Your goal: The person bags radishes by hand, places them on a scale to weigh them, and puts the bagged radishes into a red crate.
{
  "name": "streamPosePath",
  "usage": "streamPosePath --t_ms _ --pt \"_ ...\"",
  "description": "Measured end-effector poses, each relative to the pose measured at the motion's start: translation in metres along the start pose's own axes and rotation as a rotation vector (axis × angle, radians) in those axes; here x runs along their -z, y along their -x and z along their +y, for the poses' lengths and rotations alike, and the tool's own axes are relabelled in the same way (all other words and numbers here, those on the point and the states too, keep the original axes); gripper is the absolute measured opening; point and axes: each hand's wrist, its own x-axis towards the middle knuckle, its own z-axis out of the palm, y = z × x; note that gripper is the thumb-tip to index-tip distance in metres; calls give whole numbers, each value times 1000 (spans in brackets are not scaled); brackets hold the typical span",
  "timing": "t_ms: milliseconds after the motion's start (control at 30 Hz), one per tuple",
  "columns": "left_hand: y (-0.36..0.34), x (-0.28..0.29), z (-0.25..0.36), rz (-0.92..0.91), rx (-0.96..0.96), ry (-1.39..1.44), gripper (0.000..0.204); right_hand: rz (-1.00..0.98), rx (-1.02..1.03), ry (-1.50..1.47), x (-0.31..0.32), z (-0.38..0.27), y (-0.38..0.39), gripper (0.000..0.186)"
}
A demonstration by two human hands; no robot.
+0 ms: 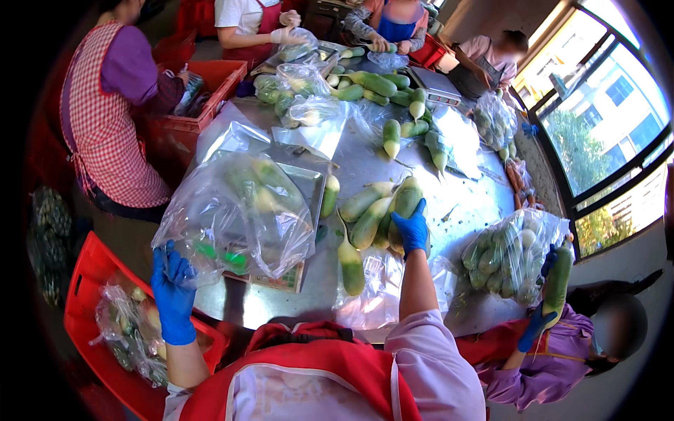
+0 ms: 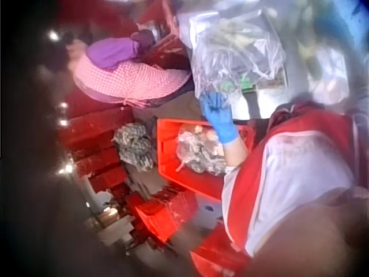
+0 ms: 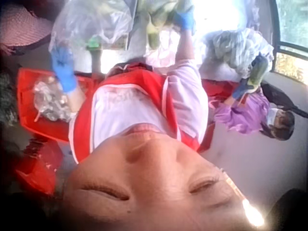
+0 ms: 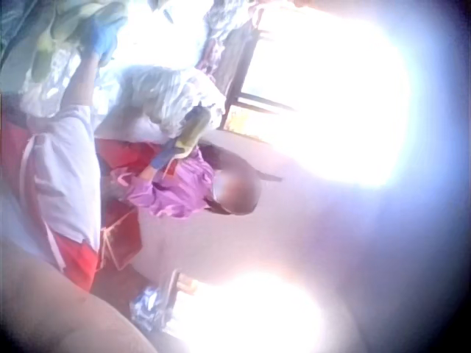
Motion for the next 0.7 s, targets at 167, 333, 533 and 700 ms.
streamPosePath --t_ms 167,333,533,700 --pt "-7 -3 -1 -10 23 -115 34 -429 -141 -1127 8 13 13 63" --pt "-9 -5 -4 127 15 -211 35 -736 -38 -1933 -1 -43 108 88" --pt "-14 -30 9 -67 93 -374 40 -1044 363 -2002 -3 -210 174 99" --pt "-18 -51 30 -161 93 -340 47 -1125 523 -1282 -27 -303 189 98"
